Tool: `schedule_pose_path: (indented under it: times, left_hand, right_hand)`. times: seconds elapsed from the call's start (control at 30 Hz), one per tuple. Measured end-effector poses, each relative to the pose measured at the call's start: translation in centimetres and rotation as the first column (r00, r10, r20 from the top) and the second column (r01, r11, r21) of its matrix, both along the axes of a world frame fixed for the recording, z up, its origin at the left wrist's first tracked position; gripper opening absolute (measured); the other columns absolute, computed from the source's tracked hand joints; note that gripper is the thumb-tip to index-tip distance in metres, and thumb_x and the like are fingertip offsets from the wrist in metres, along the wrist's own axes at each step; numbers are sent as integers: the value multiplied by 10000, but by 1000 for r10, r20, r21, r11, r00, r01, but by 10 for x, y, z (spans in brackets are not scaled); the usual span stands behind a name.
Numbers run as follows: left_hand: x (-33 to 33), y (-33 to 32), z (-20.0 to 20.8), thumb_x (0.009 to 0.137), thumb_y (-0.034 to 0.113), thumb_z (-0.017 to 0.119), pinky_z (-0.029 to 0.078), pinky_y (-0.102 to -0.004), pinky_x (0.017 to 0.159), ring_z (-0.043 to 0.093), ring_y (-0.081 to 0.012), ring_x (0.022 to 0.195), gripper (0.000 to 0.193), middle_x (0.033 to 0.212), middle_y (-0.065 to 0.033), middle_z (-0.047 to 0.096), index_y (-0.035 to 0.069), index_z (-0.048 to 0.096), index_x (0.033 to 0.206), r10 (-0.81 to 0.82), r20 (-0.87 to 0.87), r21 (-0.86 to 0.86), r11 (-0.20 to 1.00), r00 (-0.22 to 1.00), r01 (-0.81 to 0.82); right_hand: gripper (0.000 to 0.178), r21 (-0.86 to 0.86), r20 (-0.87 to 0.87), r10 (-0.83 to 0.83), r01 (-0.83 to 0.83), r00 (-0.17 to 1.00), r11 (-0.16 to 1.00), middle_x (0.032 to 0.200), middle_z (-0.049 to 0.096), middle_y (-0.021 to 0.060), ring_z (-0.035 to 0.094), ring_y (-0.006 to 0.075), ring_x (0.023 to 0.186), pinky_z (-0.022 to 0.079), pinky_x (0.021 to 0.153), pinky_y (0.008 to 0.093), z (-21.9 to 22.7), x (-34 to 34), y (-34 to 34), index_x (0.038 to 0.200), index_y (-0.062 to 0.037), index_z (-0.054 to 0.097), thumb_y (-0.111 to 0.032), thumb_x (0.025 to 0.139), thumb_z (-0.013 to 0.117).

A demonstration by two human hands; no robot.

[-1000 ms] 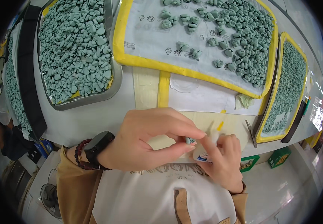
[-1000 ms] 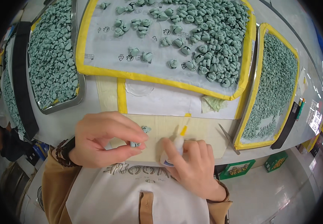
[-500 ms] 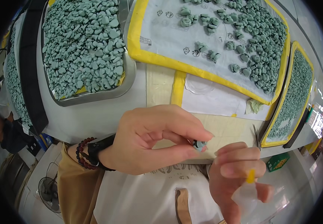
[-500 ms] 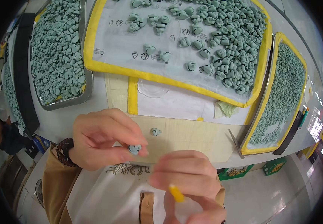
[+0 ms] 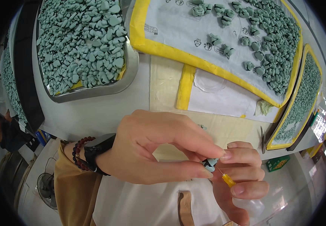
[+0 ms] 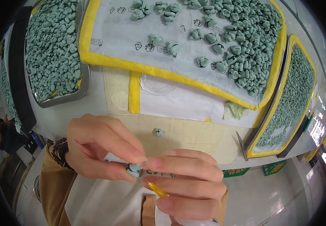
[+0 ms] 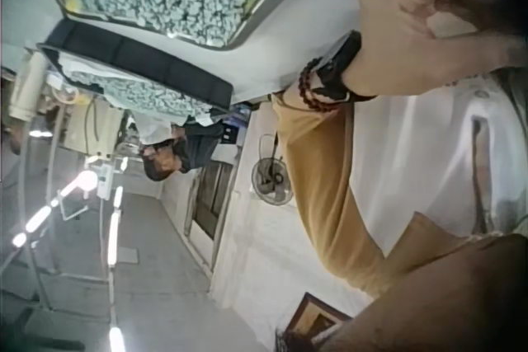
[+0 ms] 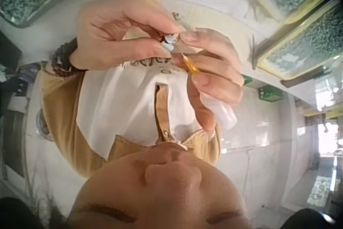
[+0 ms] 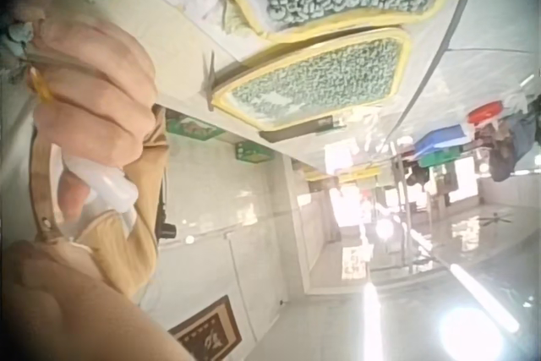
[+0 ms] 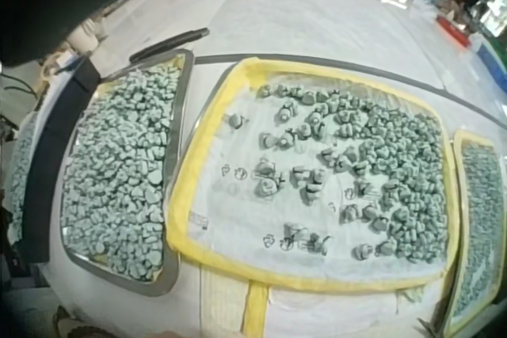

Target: The person assembles small parts by picking up components from trays, applying glue with a needle-tipped dispenser bottle, and attaching the pieces together by hand.

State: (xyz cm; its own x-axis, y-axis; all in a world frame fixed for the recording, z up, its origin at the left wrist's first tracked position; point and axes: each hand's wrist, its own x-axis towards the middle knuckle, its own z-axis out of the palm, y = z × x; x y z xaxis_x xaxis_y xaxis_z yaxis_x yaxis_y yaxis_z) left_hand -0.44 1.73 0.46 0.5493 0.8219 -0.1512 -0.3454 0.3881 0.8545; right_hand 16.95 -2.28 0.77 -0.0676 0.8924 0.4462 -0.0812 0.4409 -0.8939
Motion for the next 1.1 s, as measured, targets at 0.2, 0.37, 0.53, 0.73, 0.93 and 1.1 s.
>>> schedule_pose_path:
  times: [0.2, 0.37, 0.53, 0.73, 0.93, 1.1]
  left_hand:
    - [3, -2, -1, 596, -104, 694, 497, -246, 627, 624, -203, 725, 296, 850, -172, 605, -52, 615, 876, 12, -7, 21, 1000, 1000, -12]
    - [3, -1, -2, 587, -104, 694, 482, -235, 611, 615, -185, 721, 306, 847, -155, 598, -46, 612, 875, 7, -12, 52, 999, 1000, -7]
    - [4, -2, -1, 569, -102, 700, 464, -226, 603, 597, -166, 713, 327, 846, -140, 585, -32, 605, 874, 14, -1, 16, 1000, 1000, -14]
    - [6, -3, -2, 554, -105, 705, 454, -223, 598, 583, -157, 706, 347, 846, -136, 574, -23, 599, 874, 31, 10, -21, 999, 999, -31]
    - [5, -5, -1, 554, -106, 704, 444, -222, 595, 576, -155, 703, 347, 840, -133, 571, -21, 594, 872, 51, 28, -69, 996, 998, -49]
    - [5, -5, -3, 556, -106, 702, 439, -221, 601, 572, -156, 711, 347, 840, -130, 568, -18, 590, 872, 51, 24, -39, 998, 998, -50]
  right_hand:
    - [535, 31, -12, 23, -22, 1000, 999, 615, 550, 166, 587, 397, 710, 473, 609, 465, -4, 2, 1, 860, 3, 419, -522, 866, 316]
    - [434, -38, 65, -56, 58, 996, 998, 682, 482, 79, 517, 266, 711, 401, 609, 346, -5, -2, -8, 903, -93, 427, -519, 822, 422]
    - [500, -14, 39, -51, 52, 998, 999, 677, 486, 92, 548, 309, 716, 427, 636, 398, -5, -2, -7, 894, -62, 425, -548, 841, 320]
    - [493, -15, 9, -68, 68, 998, 998, 675, 488, 98, 558, 327, 704, 441, 639, 423, -7, -4, -8, 879, -55, 421, -540, 841, 343]
    - [494, -45, 15, -33, 34, 999, 998, 675, 488, 102, 559, 328, 704, 444, 632, 420, -6, -4, -7, 878, -49, 419, -538, 842, 355]
    - [507, -86, 7, -29, 30, 1000, 996, 697, 537, 116, 570, 331, 726, 443, 662, 456, -4, -5, -7, 948, -65, 450, -547, 849, 327]
